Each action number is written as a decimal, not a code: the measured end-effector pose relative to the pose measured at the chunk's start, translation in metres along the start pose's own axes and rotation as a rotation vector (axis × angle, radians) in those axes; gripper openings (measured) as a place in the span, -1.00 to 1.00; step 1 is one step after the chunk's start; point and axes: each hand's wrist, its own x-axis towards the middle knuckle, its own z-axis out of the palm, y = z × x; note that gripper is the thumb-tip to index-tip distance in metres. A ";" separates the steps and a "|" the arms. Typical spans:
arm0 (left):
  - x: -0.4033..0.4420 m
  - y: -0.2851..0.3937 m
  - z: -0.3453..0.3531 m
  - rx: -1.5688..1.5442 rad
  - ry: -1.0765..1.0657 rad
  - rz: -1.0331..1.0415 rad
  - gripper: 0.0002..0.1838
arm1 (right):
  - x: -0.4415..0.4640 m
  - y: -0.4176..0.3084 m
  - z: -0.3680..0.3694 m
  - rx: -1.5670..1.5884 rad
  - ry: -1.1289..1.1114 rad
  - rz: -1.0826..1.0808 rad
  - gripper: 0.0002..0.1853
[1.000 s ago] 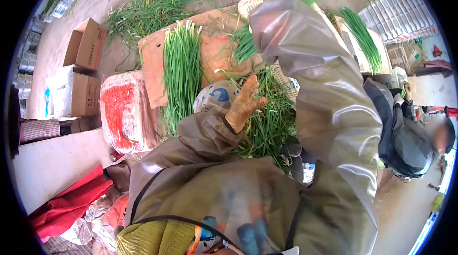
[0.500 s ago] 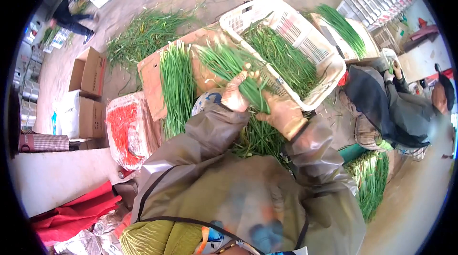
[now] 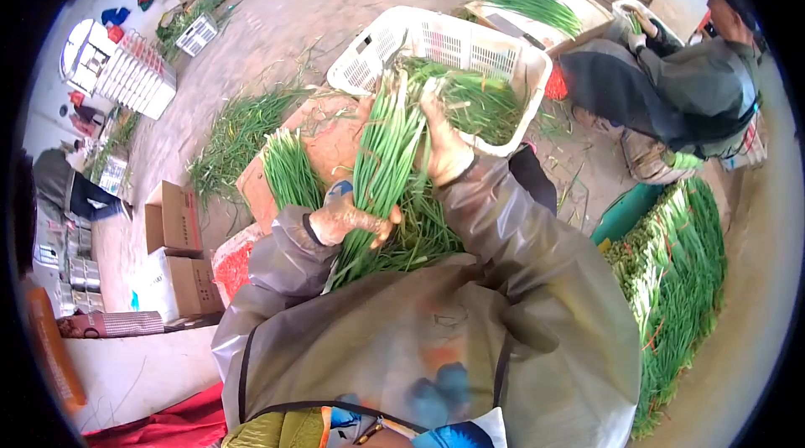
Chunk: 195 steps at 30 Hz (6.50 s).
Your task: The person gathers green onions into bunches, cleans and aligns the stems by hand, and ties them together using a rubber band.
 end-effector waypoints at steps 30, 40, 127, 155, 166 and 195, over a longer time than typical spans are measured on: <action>-0.064 -0.095 0.002 -0.181 0.242 -0.006 -0.42 | -0.038 0.022 -0.008 -1.540 0.031 0.170 -0.59; -0.065 -0.101 0.030 -0.336 0.346 0.097 -0.53 | -0.042 -0.028 -0.008 -0.453 0.464 0.366 -0.90; -0.031 -0.100 -0.030 -0.800 0.289 0.694 -0.65 | -0.073 -0.001 -0.006 -1.825 0.032 -0.134 -0.85; 0.006 -0.090 -0.006 -0.449 0.449 0.422 -0.78 | -0.045 0.026 0.008 -1.780 0.093 0.307 -0.82; -0.005 -0.078 0.001 -0.438 0.447 0.410 -0.79 | -0.035 -0.013 -0.020 -2.034 0.423 -0.001 -0.80; -0.014 -0.089 -0.010 -0.499 0.436 0.588 -0.67 | -0.064 0.012 -0.006 -2.016 0.173 0.338 -0.83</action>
